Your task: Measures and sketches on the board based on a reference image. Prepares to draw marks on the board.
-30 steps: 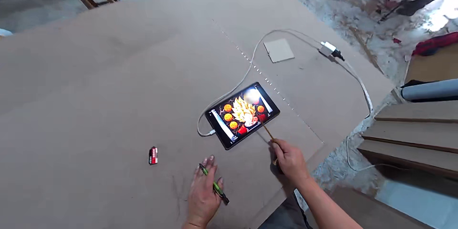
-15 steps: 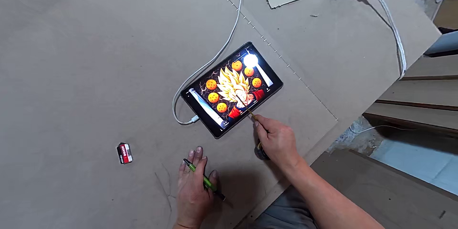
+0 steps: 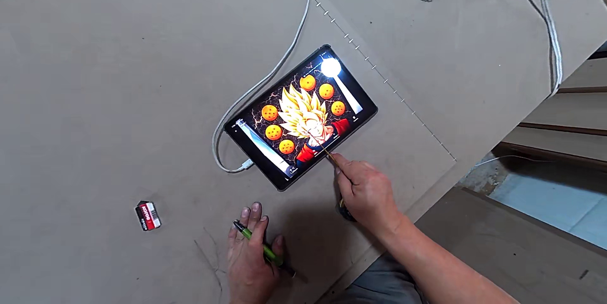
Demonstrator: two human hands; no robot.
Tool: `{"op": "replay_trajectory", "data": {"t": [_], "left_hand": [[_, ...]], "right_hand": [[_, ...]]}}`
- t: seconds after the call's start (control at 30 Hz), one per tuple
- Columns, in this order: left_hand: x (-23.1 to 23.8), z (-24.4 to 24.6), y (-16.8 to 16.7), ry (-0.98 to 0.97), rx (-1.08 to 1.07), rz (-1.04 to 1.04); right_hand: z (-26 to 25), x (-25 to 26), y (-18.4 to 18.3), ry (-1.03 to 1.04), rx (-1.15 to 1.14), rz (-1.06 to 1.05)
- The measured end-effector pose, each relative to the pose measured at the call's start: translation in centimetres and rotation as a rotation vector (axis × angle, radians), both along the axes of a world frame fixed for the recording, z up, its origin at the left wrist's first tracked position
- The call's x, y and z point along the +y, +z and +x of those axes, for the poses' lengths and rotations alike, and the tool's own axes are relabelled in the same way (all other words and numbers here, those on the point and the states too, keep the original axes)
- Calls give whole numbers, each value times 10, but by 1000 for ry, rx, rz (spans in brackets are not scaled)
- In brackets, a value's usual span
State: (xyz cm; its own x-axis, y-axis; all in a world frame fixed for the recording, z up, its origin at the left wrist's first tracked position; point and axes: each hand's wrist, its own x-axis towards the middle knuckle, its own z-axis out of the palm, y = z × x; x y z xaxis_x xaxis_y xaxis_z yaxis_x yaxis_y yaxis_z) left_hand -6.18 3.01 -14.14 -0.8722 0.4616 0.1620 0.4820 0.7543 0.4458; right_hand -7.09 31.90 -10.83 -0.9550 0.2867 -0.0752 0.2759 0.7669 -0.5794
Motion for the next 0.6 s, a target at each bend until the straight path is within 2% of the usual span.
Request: {"op": "replay_trajectory", "data": {"t": [0.6], "left_hand": [[-3,3,-3,-5,7,-26]], "right_hand": [[-1,0,2,12,-41,-7]]}}
